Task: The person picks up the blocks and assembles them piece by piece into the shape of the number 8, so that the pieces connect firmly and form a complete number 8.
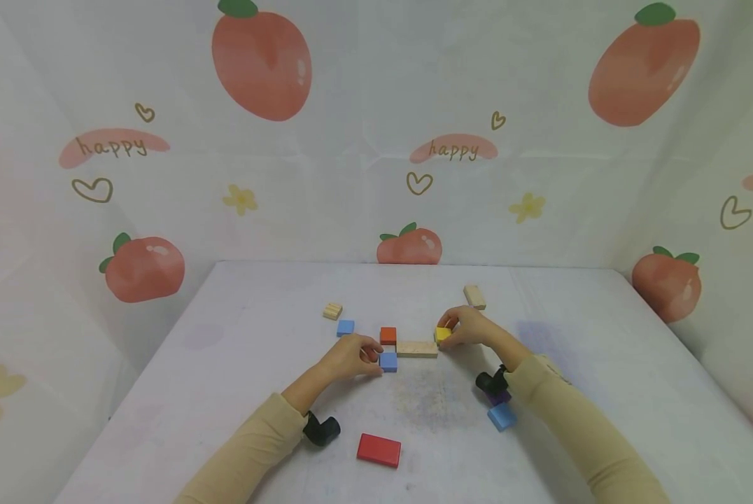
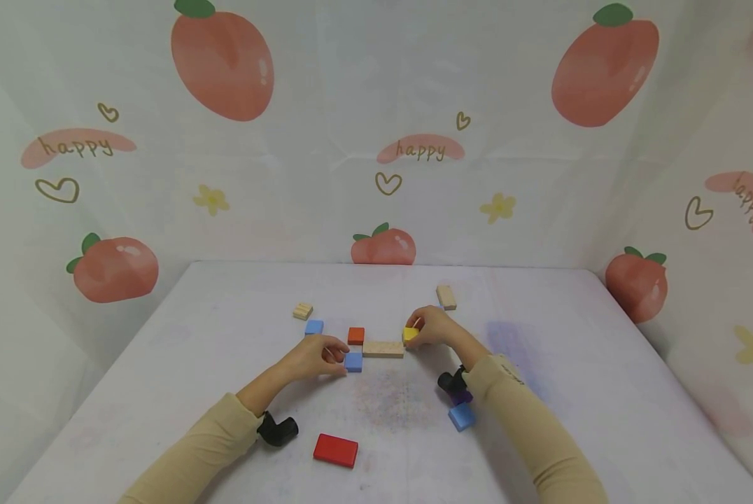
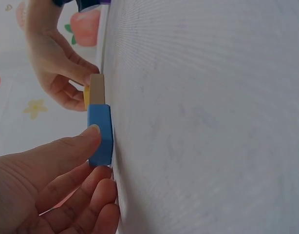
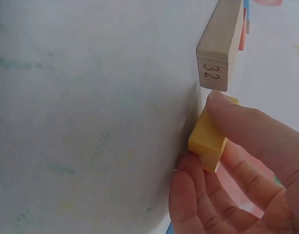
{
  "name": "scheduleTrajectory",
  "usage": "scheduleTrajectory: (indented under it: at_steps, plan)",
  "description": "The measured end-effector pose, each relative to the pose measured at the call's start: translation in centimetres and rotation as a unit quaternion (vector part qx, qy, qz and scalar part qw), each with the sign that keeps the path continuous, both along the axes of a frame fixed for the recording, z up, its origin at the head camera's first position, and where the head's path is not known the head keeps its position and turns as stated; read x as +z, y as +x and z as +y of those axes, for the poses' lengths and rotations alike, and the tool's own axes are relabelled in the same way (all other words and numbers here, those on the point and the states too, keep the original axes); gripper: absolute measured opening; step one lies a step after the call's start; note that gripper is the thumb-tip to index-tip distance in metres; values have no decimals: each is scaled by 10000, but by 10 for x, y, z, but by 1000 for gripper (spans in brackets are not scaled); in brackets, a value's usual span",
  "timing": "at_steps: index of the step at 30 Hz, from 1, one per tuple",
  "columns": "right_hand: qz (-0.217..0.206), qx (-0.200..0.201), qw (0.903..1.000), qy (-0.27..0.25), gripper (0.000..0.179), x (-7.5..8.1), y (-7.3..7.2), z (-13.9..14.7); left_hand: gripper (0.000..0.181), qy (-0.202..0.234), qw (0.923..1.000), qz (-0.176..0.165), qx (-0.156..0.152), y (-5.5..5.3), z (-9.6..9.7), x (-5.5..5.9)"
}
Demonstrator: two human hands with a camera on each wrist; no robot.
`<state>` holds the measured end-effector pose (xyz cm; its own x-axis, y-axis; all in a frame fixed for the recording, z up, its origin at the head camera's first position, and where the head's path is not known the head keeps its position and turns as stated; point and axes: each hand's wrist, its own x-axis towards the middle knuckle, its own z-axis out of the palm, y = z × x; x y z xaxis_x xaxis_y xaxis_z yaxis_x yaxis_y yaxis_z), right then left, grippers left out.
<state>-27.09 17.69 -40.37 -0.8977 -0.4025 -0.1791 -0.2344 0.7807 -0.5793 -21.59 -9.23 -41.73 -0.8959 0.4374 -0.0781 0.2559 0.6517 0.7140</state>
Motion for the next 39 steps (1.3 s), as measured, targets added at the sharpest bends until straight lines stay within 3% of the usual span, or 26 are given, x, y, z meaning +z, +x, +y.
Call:
scheduleTrajectory:
  at_steps: [39]
  plan:
    - [-88, -57, 9999, 89, 32, -1, 0, -6, 33, 22, 9999, 117, -59, 1, -1, 1]
